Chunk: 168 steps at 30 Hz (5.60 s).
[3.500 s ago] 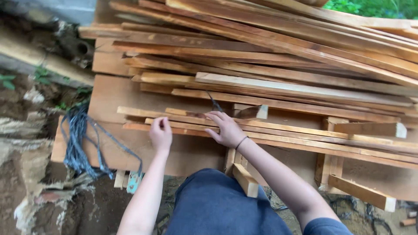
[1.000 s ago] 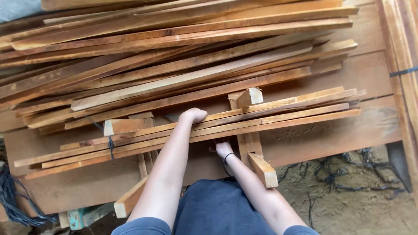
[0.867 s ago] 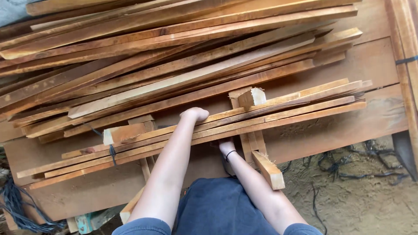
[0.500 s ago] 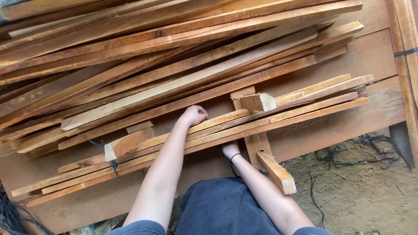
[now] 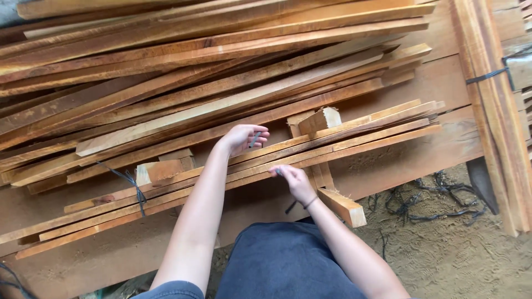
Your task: Organizing thin wood strips into bundles and tying them with twine.
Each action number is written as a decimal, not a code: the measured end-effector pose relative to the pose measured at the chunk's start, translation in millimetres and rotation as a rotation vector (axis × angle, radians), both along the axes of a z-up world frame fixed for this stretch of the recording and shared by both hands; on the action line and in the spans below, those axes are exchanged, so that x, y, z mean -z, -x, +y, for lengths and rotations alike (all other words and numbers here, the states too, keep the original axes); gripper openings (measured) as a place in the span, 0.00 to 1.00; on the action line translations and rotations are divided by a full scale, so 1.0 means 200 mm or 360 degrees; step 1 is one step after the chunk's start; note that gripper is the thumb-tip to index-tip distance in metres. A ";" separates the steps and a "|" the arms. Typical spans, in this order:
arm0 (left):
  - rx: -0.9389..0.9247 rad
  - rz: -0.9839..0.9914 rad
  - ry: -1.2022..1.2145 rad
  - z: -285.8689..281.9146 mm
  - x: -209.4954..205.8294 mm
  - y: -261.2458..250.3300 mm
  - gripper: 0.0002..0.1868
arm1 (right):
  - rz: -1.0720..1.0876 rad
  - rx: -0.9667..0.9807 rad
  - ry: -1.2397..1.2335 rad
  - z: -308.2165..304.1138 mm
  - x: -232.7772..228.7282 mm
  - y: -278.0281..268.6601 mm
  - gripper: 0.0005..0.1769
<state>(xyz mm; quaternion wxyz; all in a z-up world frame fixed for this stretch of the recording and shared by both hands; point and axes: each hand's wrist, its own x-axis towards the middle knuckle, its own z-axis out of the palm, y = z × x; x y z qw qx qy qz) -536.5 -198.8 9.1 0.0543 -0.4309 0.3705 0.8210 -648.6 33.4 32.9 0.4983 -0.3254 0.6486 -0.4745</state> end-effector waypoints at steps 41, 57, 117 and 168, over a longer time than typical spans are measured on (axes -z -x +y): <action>0.0501 -0.0060 0.0921 0.17 0.32 -0.14 0.16 | 0.0070 0.0376 -0.0390 -0.35 0.42 0.01 0.13; 0.0358 -0.0574 0.1223 0.20 0.38 -0.05 0.12 | 0.0195 0.0343 -0.0400 0.12 -0.36 -0.08 0.10; -0.0156 -0.0441 0.0812 0.18 0.48 -0.07 0.68 | 0.0745 -0.0156 -0.0792 -0.58 0.08 -0.01 0.22; -0.0101 -0.0099 0.0897 0.17 0.36 -0.12 0.11 | 0.0853 -0.0342 -0.0830 -0.53 0.27 0.12 0.12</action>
